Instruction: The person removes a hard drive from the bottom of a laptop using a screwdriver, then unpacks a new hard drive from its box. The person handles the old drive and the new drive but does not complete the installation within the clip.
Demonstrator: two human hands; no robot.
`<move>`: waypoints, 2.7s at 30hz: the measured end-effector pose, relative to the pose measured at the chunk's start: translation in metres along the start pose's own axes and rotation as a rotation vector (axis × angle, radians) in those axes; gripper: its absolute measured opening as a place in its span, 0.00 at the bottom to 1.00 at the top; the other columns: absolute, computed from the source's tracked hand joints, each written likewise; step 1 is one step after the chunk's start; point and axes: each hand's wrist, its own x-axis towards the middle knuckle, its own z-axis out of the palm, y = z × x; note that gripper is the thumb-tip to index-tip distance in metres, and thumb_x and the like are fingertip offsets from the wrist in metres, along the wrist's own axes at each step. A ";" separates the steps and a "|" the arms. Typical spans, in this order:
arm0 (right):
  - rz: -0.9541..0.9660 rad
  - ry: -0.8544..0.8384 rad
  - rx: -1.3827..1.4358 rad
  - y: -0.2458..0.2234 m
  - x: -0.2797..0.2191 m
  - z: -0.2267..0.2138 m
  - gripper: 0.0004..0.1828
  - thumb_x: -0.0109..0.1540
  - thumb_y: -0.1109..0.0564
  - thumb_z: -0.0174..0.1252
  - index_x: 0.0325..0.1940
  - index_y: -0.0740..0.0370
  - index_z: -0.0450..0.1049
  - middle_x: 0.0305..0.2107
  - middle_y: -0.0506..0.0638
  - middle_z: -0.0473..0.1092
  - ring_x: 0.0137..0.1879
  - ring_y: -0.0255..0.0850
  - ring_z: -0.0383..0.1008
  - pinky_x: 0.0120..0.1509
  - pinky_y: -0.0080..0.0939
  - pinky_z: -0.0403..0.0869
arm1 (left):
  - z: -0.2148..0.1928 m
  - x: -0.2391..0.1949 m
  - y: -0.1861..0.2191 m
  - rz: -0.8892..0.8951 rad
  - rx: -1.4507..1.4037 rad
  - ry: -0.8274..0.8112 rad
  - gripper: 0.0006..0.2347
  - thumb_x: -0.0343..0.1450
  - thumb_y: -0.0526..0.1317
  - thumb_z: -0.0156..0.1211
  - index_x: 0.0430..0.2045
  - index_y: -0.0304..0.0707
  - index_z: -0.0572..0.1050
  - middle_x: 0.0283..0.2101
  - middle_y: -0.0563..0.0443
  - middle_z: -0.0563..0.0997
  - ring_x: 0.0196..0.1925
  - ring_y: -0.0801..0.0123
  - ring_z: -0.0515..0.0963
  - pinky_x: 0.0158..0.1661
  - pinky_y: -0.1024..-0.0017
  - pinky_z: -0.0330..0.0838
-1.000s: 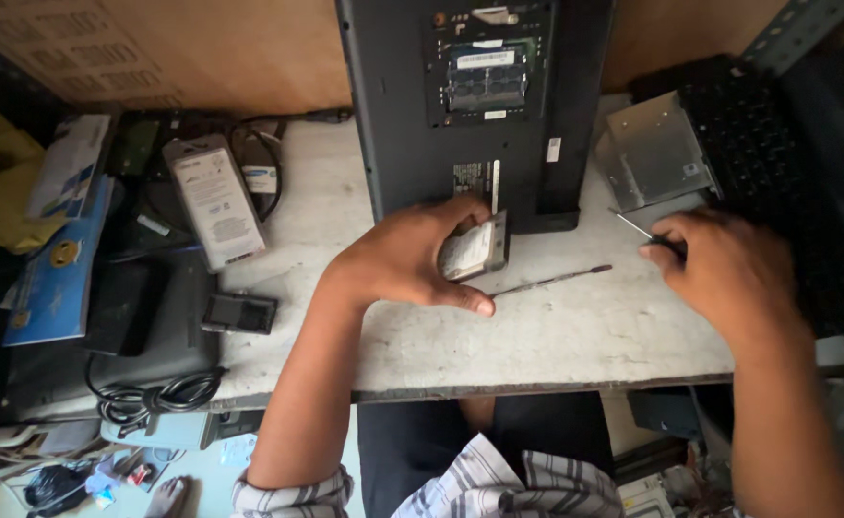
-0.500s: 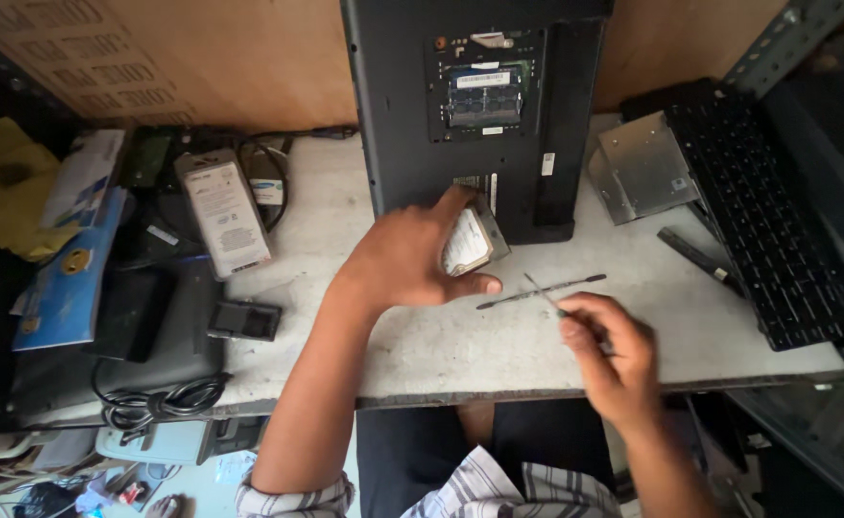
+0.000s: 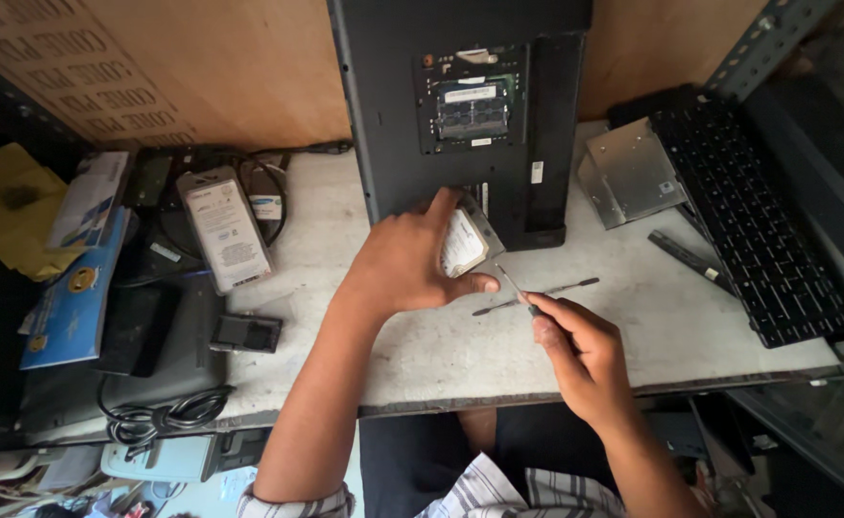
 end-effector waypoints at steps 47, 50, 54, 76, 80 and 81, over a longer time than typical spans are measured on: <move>-0.191 0.081 -0.301 0.017 0.024 -0.017 0.13 0.67 0.58 0.58 0.52 0.65 0.80 0.34 0.48 0.80 0.35 0.33 0.76 0.38 0.31 0.73 | 0.031 0.005 0.006 0.042 0.147 0.215 0.41 0.63 0.60 0.71 0.61 0.23 0.62 0.53 0.28 0.78 0.33 0.39 0.84 0.33 0.54 0.79; -0.295 0.213 -0.578 0.015 0.018 -0.012 0.14 0.64 0.58 0.59 0.52 0.64 0.80 0.34 0.49 0.80 0.36 0.34 0.79 0.37 0.31 0.73 | 0.033 0.002 0.009 0.018 0.128 0.219 0.41 0.62 0.59 0.71 0.61 0.24 0.63 0.50 0.30 0.79 0.33 0.41 0.85 0.32 0.54 0.79; 0.169 0.039 0.159 0.033 0.022 -0.020 0.17 0.72 0.51 0.57 0.52 0.65 0.85 0.29 0.49 0.75 0.32 0.29 0.72 0.33 0.26 0.68 | 0.035 0.001 0.009 0.097 0.079 0.375 0.40 0.62 0.58 0.72 0.59 0.25 0.64 0.46 0.32 0.81 0.34 0.42 0.85 0.33 0.55 0.79; -0.131 0.217 -0.006 0.026 0.015 -0.009 0.14 0.65 0.55 0.65 0.46 0.70 0.76 0.30 0.50 0.76 0.31 0.25 0.69 0.33 0.26 0.67 | 0.045 0.004 0.006 -0.003 0.059 0.253 0.39 0.60 0.57 0.73 0.56 0.25 0.64 0.42 0.29 0.81 0.30 0.39 0.84 0.30 0.53 0.79; 0.298 0.094 0.128 0.019 0.021 -0.014 0.11 0.66 0.57 0.56 0.48 0.64 0.79 0.25 0.46 0.77 0.19 0.24 0.61 0.23 0.26 0.62 | 0.042 0.005 0.006 -0.016 0.059 0.233 0.40 0.61 0.57 0.73 0.57 0.23 0.64 0.41 0.29 0.81 0.29 0.40 0.84 0.29 0.54 0.79; 0.309 0.069 0.088 0.018 0.022 -0.014 0.11 0.68 0.57 0.56 0.47 0.64 0.81 0.23 0.47 0.76 0.19 0.25 0.60 0.23 0.27 0.61 | 0.041 0.004 0.006 -0.025 0.060 0.214 0.40 0.61 0.57 0.73 0.56 0.22 0.63 0.41 0.28 0.81 0.29 0.40 0.84 0.28 0.54 0.79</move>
